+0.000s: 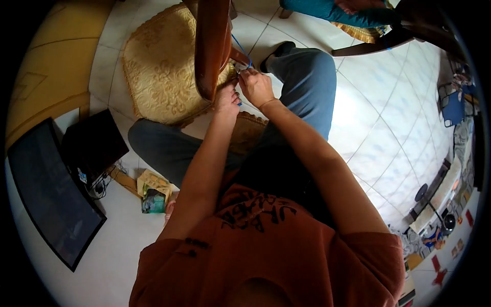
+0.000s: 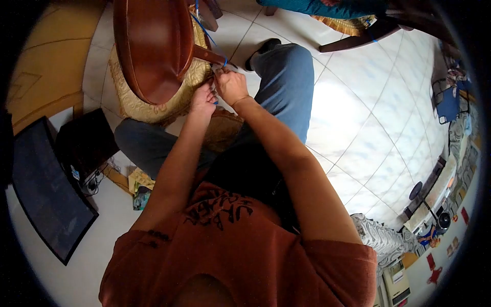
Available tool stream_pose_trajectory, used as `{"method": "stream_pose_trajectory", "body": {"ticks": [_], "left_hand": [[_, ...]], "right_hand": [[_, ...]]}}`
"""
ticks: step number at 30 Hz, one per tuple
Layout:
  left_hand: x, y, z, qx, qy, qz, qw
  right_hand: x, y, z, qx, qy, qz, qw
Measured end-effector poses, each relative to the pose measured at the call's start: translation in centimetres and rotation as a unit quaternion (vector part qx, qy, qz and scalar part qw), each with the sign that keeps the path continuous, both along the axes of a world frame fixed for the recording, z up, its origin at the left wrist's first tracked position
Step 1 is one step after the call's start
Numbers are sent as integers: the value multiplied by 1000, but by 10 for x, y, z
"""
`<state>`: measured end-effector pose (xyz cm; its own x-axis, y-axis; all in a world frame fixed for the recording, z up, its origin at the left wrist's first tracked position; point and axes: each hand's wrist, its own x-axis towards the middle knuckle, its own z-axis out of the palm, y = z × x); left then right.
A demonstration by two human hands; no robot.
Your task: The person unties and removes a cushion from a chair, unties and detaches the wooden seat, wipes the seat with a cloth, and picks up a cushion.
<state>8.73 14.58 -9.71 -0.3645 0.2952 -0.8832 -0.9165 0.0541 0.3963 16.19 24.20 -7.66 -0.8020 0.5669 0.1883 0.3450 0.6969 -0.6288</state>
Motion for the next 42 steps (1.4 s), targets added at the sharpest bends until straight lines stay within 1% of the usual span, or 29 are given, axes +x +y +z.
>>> {"method": "stream_pose_trajectory", "body": {"ticks": [3, 7, 8, 9, 10, 11, 13, 15, 16, 18, 19, 21, 22, 24, 26, 28, 29, 30, 31, 33, 35, 36, 38, 39, 40, 42], "left_hand": [[7, 6, -4, -4, 27, 10, 1000], [12, 14, 3, -42, 46, 23, 998], [11, 19, 6, -79, 57, 31, 995], [11, 23, 7, -115, 67, 38, 990], [12, 24, -3, -116, 66, 37, 990], [12, 26, -16, -141, 125, 54, 981], [10, 33, -47, -167, 181, 68, 967], [8, 42, -71, -151, 157, 217, 952], [9, 47, -56, -154, 155, 215, 952], [9, 54, -35, -253, 153, 129, 946], [11, 54, -42, -255, 154, 128, 946], [11, 55, -45, -168, 176, 238, 940], [11, 55, -43, -169, 176, 235, 941], [10, 53, -36, -194, 172, 189, 947], [7, 42, -73, -178, 187, 205, 944], [5, 37, -80, -131, 144, 250, 948], [2, 22, -113, -129, 145, 250, 948], [-2, 17, -121, -125, 133, 234, 955], [-4, 15, -101, -128, 111, 192, 967], [-4, 11, -57, -146, 57, 64, 986], [-5, 8, -35, -160, 38, 0, 986], [-5, 9, -40, -159, 37, -1, 987], [-8, 14, -67, -195, 47, 52, 978], [-3, 14, -83, -140, 126, 86, 978], [-6, 15, -65, -136, 131, 88, 978], [-11, 3, -30, -98, 0, -48, 994]], "right_hand": [[1, -1, -8, -13, -20, -8, 1000], [1, -3, -12, -82, -1, -64, 995], [0, -3, -13, -110, 6, -83, 990], [-1, -3, -16, -111, 5, -84, 990], [-2, -3, -19, -136, -6, -101, 985], [-3, -3, -22, -162, -18, -120, 979], [-5, -3, -33, -173, -15, -132, 976], [-9, -1, -41, -185, -11, -145, 972], [-11, -1, -44, -197, -11, -162, 967], [-10, -2, -49, -212, -13, -178, 961], [-10, -1, -51, -224, -20, -175, 958], [-12, 1, -54, -237, -23, -174, 956], [-12, 0, -54, -237, -8, -170, 956], [-9, 2, -56, -238, 4, -170, 956], [-10, 2, -60, -250, -23, -166, 954], [-9, 2, -56, -261, -29, -166, 951], [-9, 4, -53, -268, -33, -165, 949], [-9, 7, -53, -267, -31, -165, 949], [-8, 8, -55, -260, -26, -158, 952], [-8, 8, -57, -257, -20, -152, 954], [-7, 9, -56, -238, -13, -131, 962], [-6, 7, -57, -237, -15, -132, 963], [-7, 8, -57, -227, -10, -136, 964], [-6, 9, -54, -217, -31, -134, 966], [-7, 13, -56, -214, -26, -133, 967], [-3, 17, -63, -267, -2, -104, 958]]}}
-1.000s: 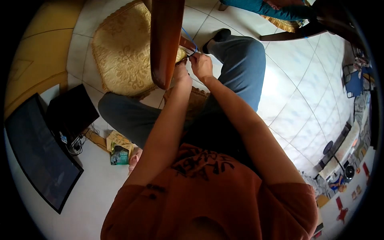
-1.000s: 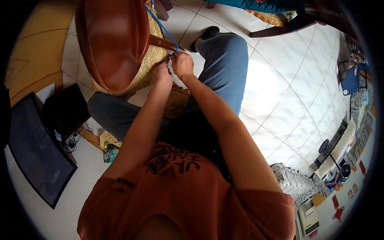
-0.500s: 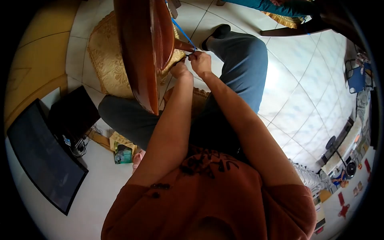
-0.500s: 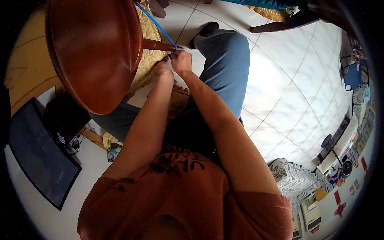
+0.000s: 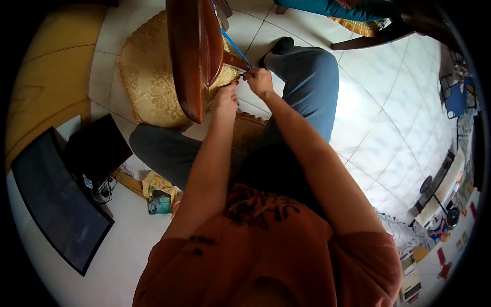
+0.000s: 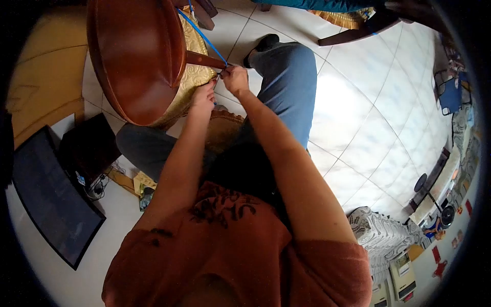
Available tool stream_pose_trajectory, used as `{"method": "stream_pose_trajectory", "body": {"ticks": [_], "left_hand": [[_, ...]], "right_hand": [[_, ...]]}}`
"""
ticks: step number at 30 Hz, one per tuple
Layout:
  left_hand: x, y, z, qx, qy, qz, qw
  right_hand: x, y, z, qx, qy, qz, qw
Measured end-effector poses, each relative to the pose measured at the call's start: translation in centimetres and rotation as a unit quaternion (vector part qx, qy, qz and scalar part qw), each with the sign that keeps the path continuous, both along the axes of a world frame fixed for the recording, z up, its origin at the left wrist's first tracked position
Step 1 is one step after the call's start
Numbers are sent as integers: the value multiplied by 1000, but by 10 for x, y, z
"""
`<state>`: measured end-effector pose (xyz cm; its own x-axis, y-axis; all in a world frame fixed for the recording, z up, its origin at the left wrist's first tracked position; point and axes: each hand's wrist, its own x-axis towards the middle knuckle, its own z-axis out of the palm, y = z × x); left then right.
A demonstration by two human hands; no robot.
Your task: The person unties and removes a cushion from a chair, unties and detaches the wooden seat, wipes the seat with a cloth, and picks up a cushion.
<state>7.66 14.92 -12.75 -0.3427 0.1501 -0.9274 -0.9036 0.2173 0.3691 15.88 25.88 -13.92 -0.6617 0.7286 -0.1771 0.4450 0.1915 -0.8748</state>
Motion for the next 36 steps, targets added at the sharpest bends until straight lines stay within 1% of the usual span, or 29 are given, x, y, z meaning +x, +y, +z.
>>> {"method": "stream_pose_trajectory", "body": {"ticks": [1, 2, 4, 5, 8, 9, 10, 12, 13, 14, 16, 17, 19, 23, 24, 25, 26, 28, 29, 30, 32, 34, 36], "left_hand": [[-11, -20, -4, 149, -75, -55, 984], [-10, -26, -12, 146, -76, -57, 985], [-1, -21, 10, 137, -40, -103, 984], [3, -13, 20, 92, -26, -116, 989], [21, -1, 28, 81, -34, -121, 989], [25, 0, 28, 61, -4, -137, 989], [27, 2, 27, 62, -3, -137, 989], [30, 4, 23, 8, 73, -141, 987], [30, 5, 20, 7, 109, -132, 985], [29, 1, 17, 5, 109, -132, 985], [25, -4, 19, 37, 176, -197, 964], [25, -4, 19, 35, 177, -198, 963], [27, 0, 29, -15, 153, -182, 971], [21, 2, 28, 22, 181, -194, 964], [16, 3, 21, 10, 149, -176, 973], [12, 3, 15, -1, 116, -157, 981], [11, 1, 9, -2, 115, -157, 981], [8, -1, 1, 63, 46, -104, 991], [6, -2, -3, 78, 4, -83, 993], [7, 2, 4, 79, 3, -83, 993], [11, 12, 26, 89, -57, 60, 993], [13, 12, 14, 109, -47, 65, 991], [15, 16, 7, 115, 16, 40, 992]], "right_hand": [[1, 4, 3, -86, -34, 3, 996], [2, 4, 6, -88, -34, 0, 995], [3, 4, 10, -173, -15, -8, 985], [4, 3, 15, -160, -25, -3, 987], [4, 4, 11, -123, -49, 6, 991], [6, 7, 22, -135, -71, 21, 988], [6, 8, 20, -134, -69, 21, 988], [7, 9, 18, -183, -57, 24, 981], [7, 10, 17, -184, -57, 24, 981], [8, 9, 16, -175, -50, 21, 983], [6, 8, 14, -169, -41, 19, 985], [5, 9, 13, -204, -44, 18, 978], [3, 8, 4, -269, -36, 2, 962], [-1, 5, -21, -238, -69, 30, 968], [0, 6, -22, -137, -50, 84, 986], [1, 5, -24, -33, -31, 137, 990], [2, 4, -26, -34, -31, 138, 989], [1, 4, -13, -188, -53, 40, 980], [1, 4, -10, -189, -54, 39, 980], [1, 3, -12, -184, -44, 44, 981], [2, 4, -11, -179, -36, 48, 982], [4, 4, -6, -141, -56, 55, 987], [4, 4, -4, -139, -57, 53, 987]]}}
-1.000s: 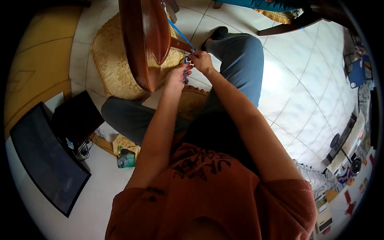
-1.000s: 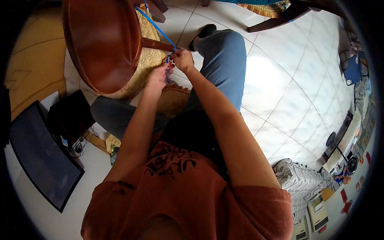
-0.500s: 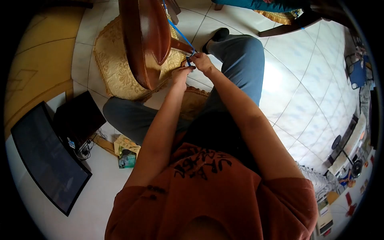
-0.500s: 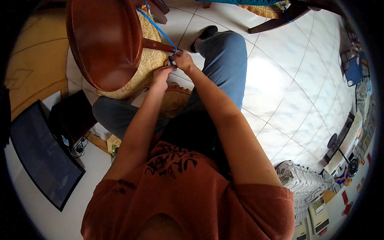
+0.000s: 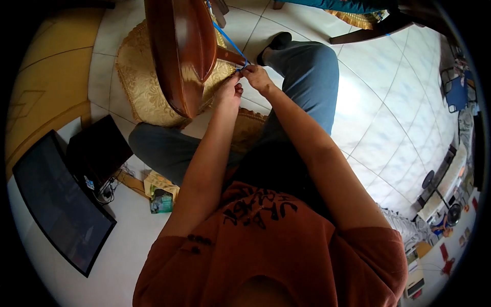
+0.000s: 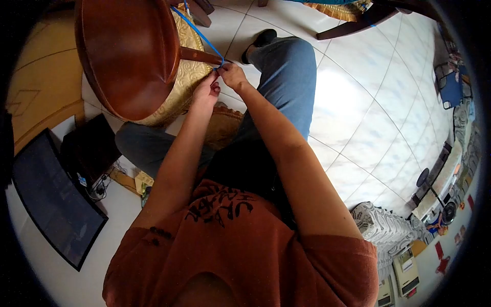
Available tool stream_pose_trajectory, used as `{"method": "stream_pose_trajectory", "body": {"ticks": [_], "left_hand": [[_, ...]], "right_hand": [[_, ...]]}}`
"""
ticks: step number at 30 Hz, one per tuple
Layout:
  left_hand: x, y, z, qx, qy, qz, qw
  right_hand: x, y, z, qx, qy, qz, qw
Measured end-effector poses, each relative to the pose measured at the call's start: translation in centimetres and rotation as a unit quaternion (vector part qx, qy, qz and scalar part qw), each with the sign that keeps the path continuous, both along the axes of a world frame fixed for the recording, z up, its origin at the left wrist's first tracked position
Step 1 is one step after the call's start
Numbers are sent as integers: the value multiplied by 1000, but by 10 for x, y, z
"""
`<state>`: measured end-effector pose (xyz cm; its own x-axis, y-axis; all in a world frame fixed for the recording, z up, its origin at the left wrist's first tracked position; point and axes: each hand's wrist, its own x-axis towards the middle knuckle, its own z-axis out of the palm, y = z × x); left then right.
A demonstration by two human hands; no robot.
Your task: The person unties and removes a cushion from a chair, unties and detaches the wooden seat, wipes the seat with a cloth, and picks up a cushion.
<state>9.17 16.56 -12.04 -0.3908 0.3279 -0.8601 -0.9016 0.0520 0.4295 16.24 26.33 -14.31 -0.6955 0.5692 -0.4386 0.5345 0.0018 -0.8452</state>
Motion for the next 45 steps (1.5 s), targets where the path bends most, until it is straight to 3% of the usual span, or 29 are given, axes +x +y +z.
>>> {"method": "stream_pose_trajectory", "body": {"ticks": [5, 8, 10, 13, 17, 20, 26, 29, 31, 38, 41, 43, 44, 45], "left_hand": [[1, 1, 6, -74, 64, -14, 995], [2, -2, 7, -44, 67, -40, 996], [2, -6, -2, 55, 38, 6, 998], [5, -9, -9, 95, 11, 53, 994], [0, -11, -18, 126, -11, 24, 992], [1, -5, -16, 118, -33, 41, 992], [3, -4, -26, 47, 21, 19, 998], [12, 10, -17, -11, 41, 65, 997], [18, 27, 4, -57, 44, 177, 981], [7, 33, -42, -38, -17, 255, 966], [-6, 25, -102, -95, -32, 321, 942], [-26, 7, -156, 13, -78, 284, 955], [-29, 6, -161, 13, -79, 285, 955], [-27, 10, -156, 5, -79, 293, 953]], "right_hand": [[2, 3, 10, 19, -16, 7, 1000], [1, 3, 13, 36, -35, 18, 999], [2, 4, 15, 36, -23, 11, 999], [2, 6, 18, 55, 2, 22, 998], [1, 4, 15, 76, 0, 12, 997], [3, 7, 20, 46, 2, 31, 998], [2, 5, 14, 95, -6, 42, 995], [2, 0, 28, 112, -29, 22, 993], [2, -1, 30, 126, -46, 17, 991], [-1, 0, 27, 138, -24, 13, 990], [-2, 1, 36, 107, 17, 7, 994], [-5, -4, 34, 30, 15, -62, 998], [-5, -6, 35, 30, 14, -61, 998], [-5, -7, 37, -46, 42, -116, 991]]}}
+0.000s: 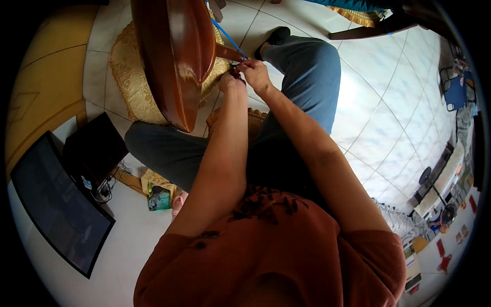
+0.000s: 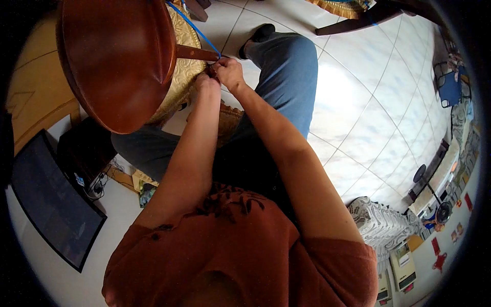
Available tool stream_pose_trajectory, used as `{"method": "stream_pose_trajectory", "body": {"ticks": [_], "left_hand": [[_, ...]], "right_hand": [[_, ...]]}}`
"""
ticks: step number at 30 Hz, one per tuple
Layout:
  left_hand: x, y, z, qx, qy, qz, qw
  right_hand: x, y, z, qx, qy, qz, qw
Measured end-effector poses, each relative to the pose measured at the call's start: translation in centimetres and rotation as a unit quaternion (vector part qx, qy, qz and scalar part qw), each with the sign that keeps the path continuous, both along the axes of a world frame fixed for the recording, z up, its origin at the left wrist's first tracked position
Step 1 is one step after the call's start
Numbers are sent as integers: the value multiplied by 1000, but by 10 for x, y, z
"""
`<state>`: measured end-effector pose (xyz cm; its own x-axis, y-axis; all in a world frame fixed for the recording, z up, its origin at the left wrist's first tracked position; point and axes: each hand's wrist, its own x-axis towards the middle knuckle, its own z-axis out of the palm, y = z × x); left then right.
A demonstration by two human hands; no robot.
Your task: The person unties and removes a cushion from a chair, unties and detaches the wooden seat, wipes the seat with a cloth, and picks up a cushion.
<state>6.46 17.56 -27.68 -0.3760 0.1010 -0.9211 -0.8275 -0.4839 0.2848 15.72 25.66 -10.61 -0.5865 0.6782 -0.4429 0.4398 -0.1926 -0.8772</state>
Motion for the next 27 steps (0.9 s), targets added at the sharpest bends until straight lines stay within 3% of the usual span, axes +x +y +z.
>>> {"method": "stream_pose_trajectory", "body": {"ticks": [1, 4, 13, 18, 20, 25, 27], "left_hand": [[2, 3, 7, -7, -2, 14, 1000], [10, 11, 26, -30, -5, 59, 998], [17, 28, 85, -67, 9, 126, 990], [28, 9, 149, -83, 95, -26, 992], [27, -23, 141, -58, 112, -259, 958], [11, -37, 173, 57, 64, -303, 949], [8, -34, 183, 74, -40, -261, 962]], "right_hand": [[-1, -1, 0, -75, 35, -53, 995], [-3, 1, -2, -157, 43, -80, 983], [0, 2, 7, -196, 30, -109, 974], [1, 1, 5, -174, 58, -90, 979], [2, -1, -4, -99, 63, -83, 990], [7, 6, 14, -51, 32, -26, 998], [7, 7, 14, -14, 15, 1, 1000]]}}
